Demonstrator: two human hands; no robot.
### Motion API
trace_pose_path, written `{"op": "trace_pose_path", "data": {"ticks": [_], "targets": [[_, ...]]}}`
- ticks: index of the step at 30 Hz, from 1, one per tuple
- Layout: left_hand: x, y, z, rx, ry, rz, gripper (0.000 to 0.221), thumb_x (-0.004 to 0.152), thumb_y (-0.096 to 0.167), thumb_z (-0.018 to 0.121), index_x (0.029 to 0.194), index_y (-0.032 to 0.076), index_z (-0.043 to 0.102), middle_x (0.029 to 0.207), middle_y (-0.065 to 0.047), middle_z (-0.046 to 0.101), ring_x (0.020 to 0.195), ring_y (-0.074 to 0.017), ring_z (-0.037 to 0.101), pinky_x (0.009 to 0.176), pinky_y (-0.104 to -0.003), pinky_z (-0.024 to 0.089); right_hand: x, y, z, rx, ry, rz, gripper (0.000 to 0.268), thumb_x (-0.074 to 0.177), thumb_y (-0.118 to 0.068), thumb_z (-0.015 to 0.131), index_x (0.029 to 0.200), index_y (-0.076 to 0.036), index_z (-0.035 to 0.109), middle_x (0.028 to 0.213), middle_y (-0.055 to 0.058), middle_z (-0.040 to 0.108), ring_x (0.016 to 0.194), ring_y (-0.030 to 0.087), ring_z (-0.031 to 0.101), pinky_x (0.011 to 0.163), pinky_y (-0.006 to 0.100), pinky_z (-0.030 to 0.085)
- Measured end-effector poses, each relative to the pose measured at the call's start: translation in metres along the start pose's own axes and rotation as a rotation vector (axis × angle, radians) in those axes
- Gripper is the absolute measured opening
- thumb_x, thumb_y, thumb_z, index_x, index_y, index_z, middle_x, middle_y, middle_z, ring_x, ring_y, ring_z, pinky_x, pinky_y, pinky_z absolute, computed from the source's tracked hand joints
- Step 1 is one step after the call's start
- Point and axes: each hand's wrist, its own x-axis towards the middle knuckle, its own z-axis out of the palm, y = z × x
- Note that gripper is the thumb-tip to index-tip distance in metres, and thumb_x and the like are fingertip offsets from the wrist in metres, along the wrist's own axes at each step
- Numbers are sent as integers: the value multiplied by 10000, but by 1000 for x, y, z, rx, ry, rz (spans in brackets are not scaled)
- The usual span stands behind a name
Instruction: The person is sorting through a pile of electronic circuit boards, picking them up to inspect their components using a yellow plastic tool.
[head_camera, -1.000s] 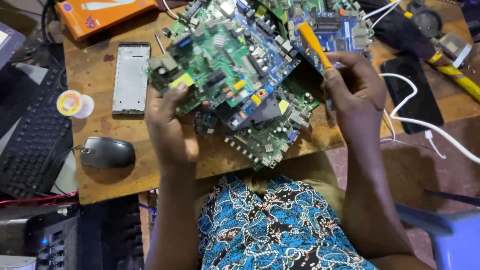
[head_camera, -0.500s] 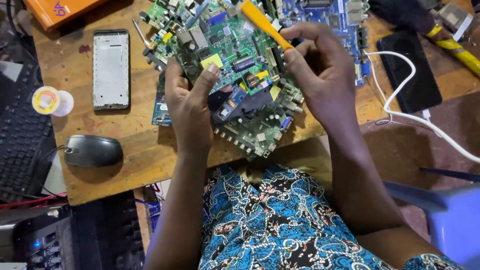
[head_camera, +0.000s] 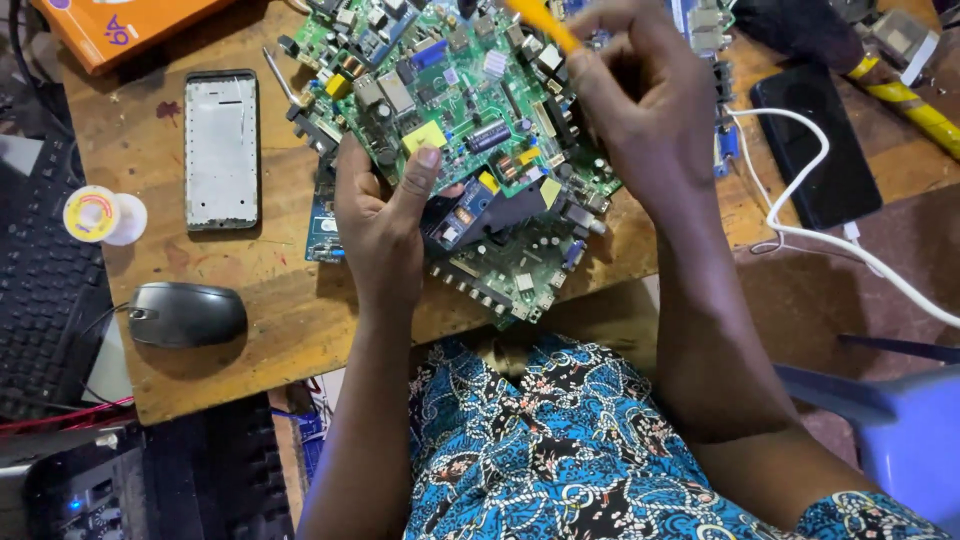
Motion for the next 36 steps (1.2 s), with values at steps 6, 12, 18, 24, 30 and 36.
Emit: {"op": "trace_pose_path", "data": {"ticks": [6,12,18,24,30,36], "targets": [[0,1,-1,10,-10,-50,1000,1002,365,754,1631,-162,182,1746,-376,163,1660,-465,140,1352,-485,169,-34,-15,2,-128,-66,299,166,1126,-95,648,1237,-215,675,969,-35,653,717,58,529,540,176,416],[-2,13,0,27,-22,-3,352,1052,321,727,1172,60,522,931,77,148,794,-78,182,649,-215,231,-50,-21,3,-34,-109,403,155,1093,-128,650,1211,-202,718,782,-38,570,610,68,477,499,215,391],[1,3,0,-9,-28,-36,979,1014,318,746,1619,-190,168,1734,-342,276,1639,-397,219,1315,-421,295,-52,-10,4,-56,-221,352,246,1058,-118,700,1274,-228,746,842,-26,636,609,64,470,503,201,367],[2,7,0,45,-44,-19,844,1034,317,718,1576,-201,329,981,-35,413,1011,-168,534,760,-241,560,-52,3,18,-103,-185,203,224,1075,-136,693,1286,-194,740,1003,-14,755,617,54,468,476,205,309],[1,15,1,-125,-119,-33,278,1076,196,702,1013,123,441,896,43,347,742,-56,500,580,-195,616,-51,-6,27,-54,-138,378,234,1038,-86,713,1252,-165,765,1153,19,782,652,53,530,465,176,383],[2,4,3,-222,-82,-22,252,1071,166,723,1225,20,588,943,-166,733,766,-182,781,726,-348,724,-71,9,38,60,47,107,217,992,-25,781,1196,-75,836,751,184,718,647,215,709,574,312,580]]}}
